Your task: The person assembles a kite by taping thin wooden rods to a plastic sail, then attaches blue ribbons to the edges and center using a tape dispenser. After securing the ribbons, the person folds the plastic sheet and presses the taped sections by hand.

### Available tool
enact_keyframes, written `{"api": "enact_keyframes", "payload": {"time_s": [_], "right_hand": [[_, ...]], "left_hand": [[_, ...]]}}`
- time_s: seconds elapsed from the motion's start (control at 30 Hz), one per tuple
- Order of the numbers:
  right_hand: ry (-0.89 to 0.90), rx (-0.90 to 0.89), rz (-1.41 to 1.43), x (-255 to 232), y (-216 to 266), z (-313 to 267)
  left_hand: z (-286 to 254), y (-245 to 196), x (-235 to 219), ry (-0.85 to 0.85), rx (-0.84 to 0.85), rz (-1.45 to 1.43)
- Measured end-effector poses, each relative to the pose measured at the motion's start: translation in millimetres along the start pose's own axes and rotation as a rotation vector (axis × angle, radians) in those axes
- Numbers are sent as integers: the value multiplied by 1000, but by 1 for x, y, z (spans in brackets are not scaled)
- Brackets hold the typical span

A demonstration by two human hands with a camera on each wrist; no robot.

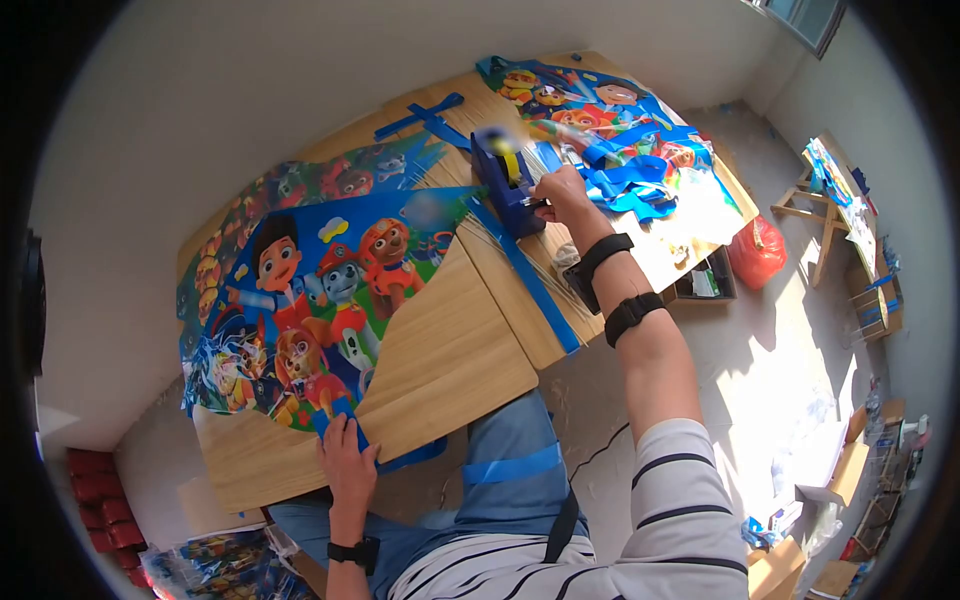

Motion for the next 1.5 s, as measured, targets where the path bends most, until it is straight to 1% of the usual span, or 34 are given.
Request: {"api": "enact_keyframes", "payload": {"time_s": [0.07,0.17,0.3,0.4,0.6,0.7,0.8,0.9,1.0,1.1,1.2,1.3,1.4,1.5], "right_hand": [[-61,-20,44,2,2,-6],[24,-141,213,-3,-4,-14],[100,-222,216,-4,-16,-16],[96,-263,258,-3,-25,-18],[41,-270,416,5,-42,-21],[46,-85,559,10,-53,-32],[36,-40,670,9,-69,-44],[62,-84,769,10,-63,-48],[45,-56,864,19,-62,-41],[57,-18,979,26,-69,-22],[27,-24,918,28,-72,-18],[-2,-73,841,28,-72,-17],[-14,-153,804,27,-71,-19],[15,-242,711,26,-71,-23]], "left_hand": [[0,-1,-1,4,1,-4],[0,-3,-3,8,7,-4],[0,-2,-3,-1,19,1],[0,-2,-3,-2,14,-8],[0,-2,-2,-9,14,2],[0,2,2,-16,22,3],[0,2,3,-9,13,3],[1,3,4,-3,14,15],[1,4,5,-6,12,23],[0,3,4,-6,-5,13],[0,5,6,-11,9,6],[0,3,4,-6,6,0],[0,3,3,-3,12,-6],[0,4,4,-7,10,-1]]}}
Point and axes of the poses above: each hand's wrist, its own z-axis towards the middle knuckle, its own x-axis out of the palm, y = z × x, the point moved 3 cm from there along z, towards the middle knuckle, and after that the axes turned 15 degrees about y, right-handed, at the moved point
